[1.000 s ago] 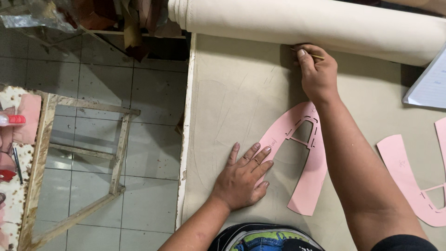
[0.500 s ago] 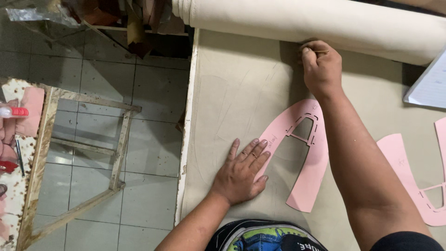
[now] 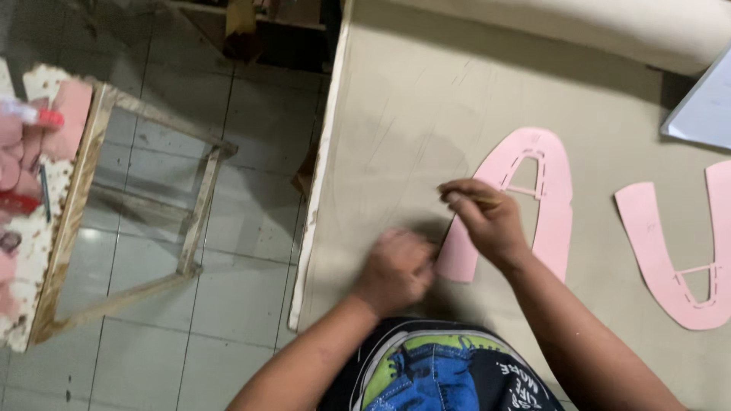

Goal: The person arranges pink paper shoe pattern pieces on a table covered with kraft paper, aligns them, and traces along the pattern edges and interior slots with a pen, working on one pattern piece and then the other.

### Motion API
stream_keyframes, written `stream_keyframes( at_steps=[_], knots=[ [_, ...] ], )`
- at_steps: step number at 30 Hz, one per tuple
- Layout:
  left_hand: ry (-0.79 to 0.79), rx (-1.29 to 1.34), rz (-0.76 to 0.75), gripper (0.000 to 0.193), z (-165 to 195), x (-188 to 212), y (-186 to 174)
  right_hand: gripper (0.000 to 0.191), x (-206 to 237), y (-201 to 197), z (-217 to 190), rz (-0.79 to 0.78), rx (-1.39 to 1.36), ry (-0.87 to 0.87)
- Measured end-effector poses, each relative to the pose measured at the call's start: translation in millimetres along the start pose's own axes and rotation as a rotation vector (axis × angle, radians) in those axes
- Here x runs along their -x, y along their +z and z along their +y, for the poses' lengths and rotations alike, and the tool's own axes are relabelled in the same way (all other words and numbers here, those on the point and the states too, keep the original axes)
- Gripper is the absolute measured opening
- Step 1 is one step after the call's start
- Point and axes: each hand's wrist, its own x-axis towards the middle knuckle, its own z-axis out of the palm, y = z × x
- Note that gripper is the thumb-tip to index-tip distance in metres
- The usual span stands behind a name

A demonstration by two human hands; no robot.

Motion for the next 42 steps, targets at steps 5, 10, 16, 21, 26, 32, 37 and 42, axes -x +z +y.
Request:
stream_keyframes(
  at_steps=[5,10,16,21,26,32,37,42],
  knots=[
    [-0.153,-0.401,0.13,0.039,-36.3,70.8,-46.7,0.02,43.1,52.4,2.6,-0.127,0.015,0.098],
    [-0.188,-0.342,0.118,0.056,-52.4,88.7,-60.9,0.017,62.4,89.2,4.7,-0.079,0.078,0.095],
    [-0.202,-0.35,0.114,0.058,-57.3,96.5,-53.9,0.013,80.7,122.5,11.9,0.031,0.132,-0.048],
    [-0.165,-0.366,0.125,0.059,-61.7,98.7,-53.6,0.012,84.6,140.3,15.2,0.094,0.157,-0.105],
    [-0.172,-0.371,0.113,0.058,-65.2,100.2,-51.0,0.011,85.5,151.9,14.2,0.188,0.225,-0.221],
    [-0.179,-0.4,0.072,0.059,-67.5,102.2,-47.7,0.01,87.2,156.9,12.6,0.203,0.268,-0.177],
    [-0.18,-0.41,0.039,0.061,-66.4,100.5,-50.5,0.011,87.0,156.8,11.5,0.181,0.342,-0.24],
    [-0.193,-0.4,0.027,0.06,-65.3,101.1,-53.2,0.009,84.6,157.5,13.2,0.198,0.17,-0.079]
  ],
)
